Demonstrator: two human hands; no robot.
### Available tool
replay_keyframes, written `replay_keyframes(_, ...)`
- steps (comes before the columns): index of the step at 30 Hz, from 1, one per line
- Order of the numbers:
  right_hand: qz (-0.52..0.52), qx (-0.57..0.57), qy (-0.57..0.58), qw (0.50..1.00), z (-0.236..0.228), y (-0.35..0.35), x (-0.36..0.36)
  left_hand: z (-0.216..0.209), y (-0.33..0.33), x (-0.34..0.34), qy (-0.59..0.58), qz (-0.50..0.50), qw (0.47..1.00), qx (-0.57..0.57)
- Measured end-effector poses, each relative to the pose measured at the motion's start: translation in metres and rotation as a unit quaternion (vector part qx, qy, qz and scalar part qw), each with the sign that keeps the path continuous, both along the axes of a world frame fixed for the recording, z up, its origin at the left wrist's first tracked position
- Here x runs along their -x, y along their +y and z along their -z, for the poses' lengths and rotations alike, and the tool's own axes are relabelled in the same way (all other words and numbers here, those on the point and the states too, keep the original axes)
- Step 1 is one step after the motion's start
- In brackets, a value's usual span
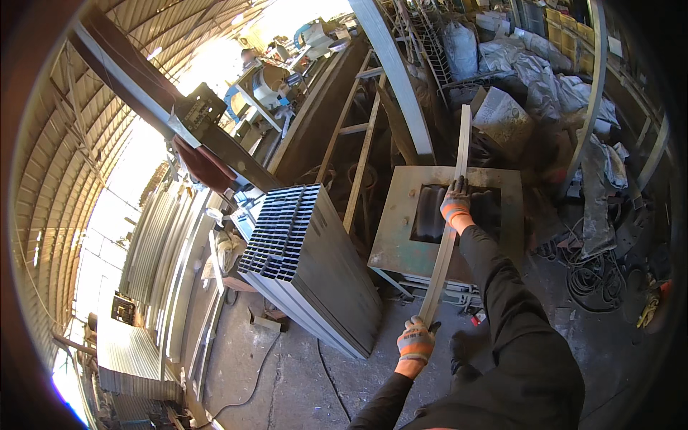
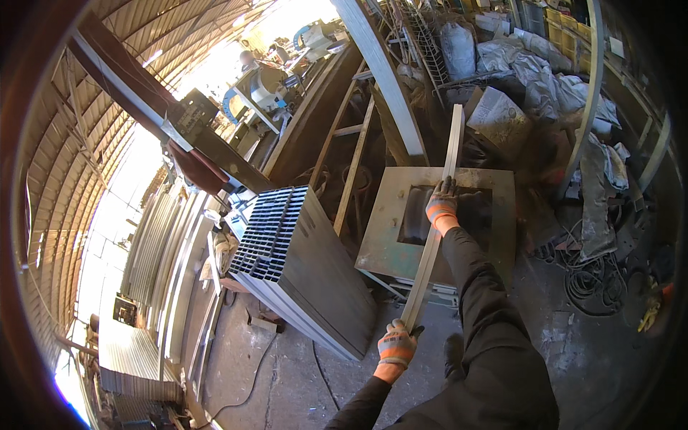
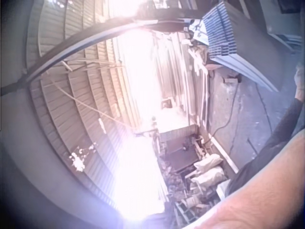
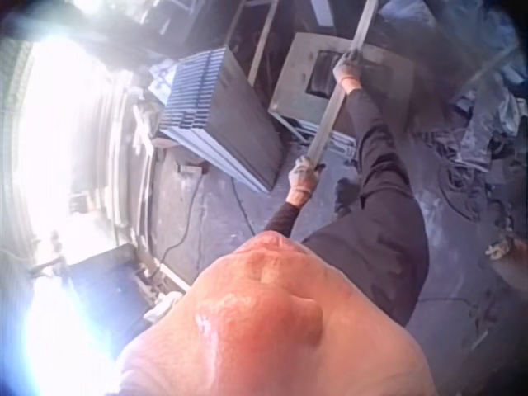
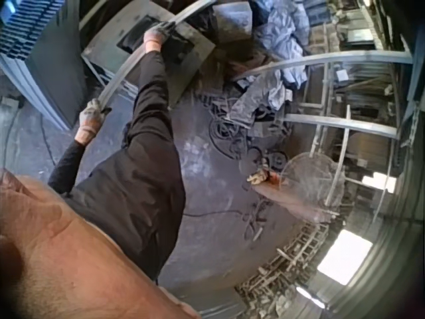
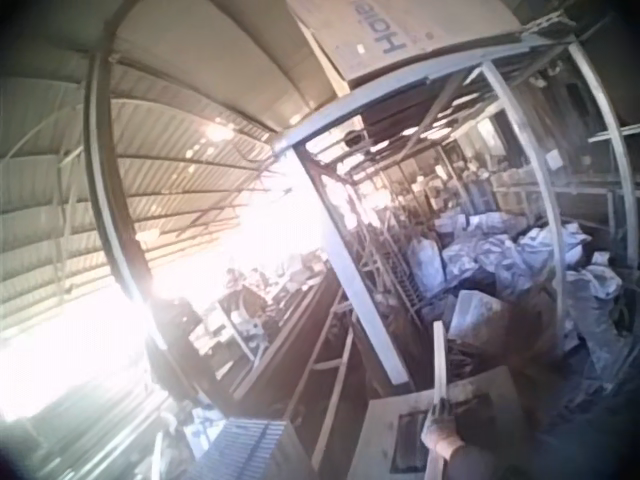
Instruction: The person repeatedly sands long metal profiles on a stationary belt sander in a workshop. They handle each profile one at a time, sanding both sides, then place the finished pieces into a vertical stack nearby.
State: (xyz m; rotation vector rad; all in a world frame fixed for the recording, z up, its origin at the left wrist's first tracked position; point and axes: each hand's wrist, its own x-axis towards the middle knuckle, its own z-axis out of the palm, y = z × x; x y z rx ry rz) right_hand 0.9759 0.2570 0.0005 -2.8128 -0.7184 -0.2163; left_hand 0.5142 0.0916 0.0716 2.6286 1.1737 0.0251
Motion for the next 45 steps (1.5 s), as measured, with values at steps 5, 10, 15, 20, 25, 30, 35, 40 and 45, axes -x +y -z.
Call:
replay_keyframes(5, -0.014, 0.006, 0.007, 1.0, -0.009, -0.014, -0.031, 0.004, 0.011, -0.032, -0.003, 0.011, 1.0, 0.016)
replay_keyframes(10, -0.032, -0.061, -0.023, 0.997, -0.008, -0.042, -0.009, 0.001, -0.004, -0.011, -0.017, 0.012, 0.999, 0.047)
replay_keyframes(15, -0.035, -0.069, -0.011, 0.997, -0.004, -0.072, 0.067, 0.003, -0.042, 0.059, -0.002, 0.0, 0.997, 0.081)
replay_keyframes(20, -0.059, -0.093, -0.003, 0.994, 0.002, -0.113, 0.165, 0.01, -0.084, 0.161, -0.027, -0.016, 0.997, 0.073)
replay_keyframes(25, -0.091, -0.151, -0.038, 0.984, 0.009, -0.165, 0.287, 0.025, -0.137, 0.281, -0.029, -0.019, 0.997, 0.073)
replay_keyframes(30, -0.097, -0.143, -0.027, 0.985, 0.003, -0.22, 0.418, 0.042, -0.195, 0.407, 0.002, -0.037, 0.994, 0.102)
replay_keyframes(35, -0.07, -0.094, 0.051, 0.992, -0.009, -0.266, 0.526, 0.064, -0.238, 0.518, 0.029, -0.059, 0.992, 0.111)
replay_keyframes(40, -0.095, -0.127, 0.081, 0.984, -0.014, -0.298, 0.591, 0.106, -0.25, 0.604, 0.133, 0.007, 0.987, 0.093)
replay_keyframes(45, -0.12, -0.206, 0.065, 0.969, -0.002, -0.317, 0.617, 0.081, -0.255, 0.644, 0.172, -0.055, 0.963, 0.198)
